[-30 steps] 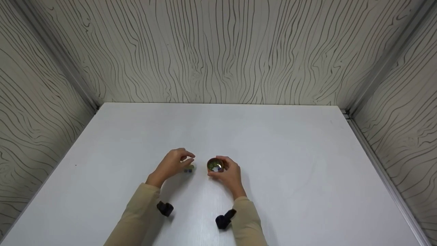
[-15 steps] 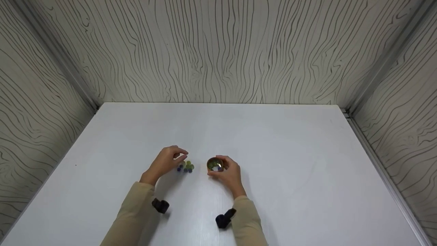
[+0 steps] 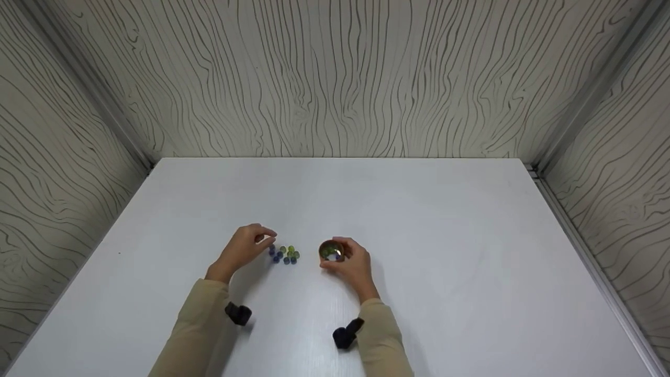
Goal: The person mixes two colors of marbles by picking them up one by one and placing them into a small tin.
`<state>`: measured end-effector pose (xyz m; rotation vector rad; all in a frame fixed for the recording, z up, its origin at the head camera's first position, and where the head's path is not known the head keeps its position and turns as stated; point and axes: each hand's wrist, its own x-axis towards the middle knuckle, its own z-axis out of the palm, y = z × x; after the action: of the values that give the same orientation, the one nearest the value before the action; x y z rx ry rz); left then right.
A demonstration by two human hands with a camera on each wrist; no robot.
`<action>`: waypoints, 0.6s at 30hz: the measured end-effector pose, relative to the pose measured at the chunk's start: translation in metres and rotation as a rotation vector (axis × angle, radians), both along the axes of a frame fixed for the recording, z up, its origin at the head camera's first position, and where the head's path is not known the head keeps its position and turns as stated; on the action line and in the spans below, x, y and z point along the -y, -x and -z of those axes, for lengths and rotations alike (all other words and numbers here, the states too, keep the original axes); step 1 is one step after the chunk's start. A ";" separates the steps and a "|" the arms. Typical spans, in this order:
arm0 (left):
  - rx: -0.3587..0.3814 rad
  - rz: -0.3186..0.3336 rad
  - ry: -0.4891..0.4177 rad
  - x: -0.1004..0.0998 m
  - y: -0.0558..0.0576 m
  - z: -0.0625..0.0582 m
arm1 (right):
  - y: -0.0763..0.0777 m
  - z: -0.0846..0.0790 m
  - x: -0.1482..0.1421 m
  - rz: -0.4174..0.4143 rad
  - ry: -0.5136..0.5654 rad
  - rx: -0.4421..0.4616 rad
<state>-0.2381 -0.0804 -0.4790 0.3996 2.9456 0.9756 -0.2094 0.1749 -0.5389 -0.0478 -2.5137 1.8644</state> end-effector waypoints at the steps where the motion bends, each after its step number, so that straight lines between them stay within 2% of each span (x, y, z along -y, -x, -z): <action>1: 0.005 -0.007 -0.002 0.001 0.000 0.001 | 0.000 0.000 0.000 0.000 -0.003 0.002; 9: 0.022 -0.020 0.015 0.004 0.000 0.008 | -0.001 -0.001 0.000 0.000 -0.003 0.014; 13: -0.005 0.003 0.029 0.007 0.003 0.011 | 0.000 -0.001 0.000 0.004 0.024 0.009; 18: 0.007 0.005 0.040 0.009 0.006 0.016 | 0.002 0.001 0.001 0.016 0.022 0.007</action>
<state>-0.2443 -0.0895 -0.4947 0.4006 2.9510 0.9135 -0.2112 0.1741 -0.5399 -0.0739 -2.4896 1.8900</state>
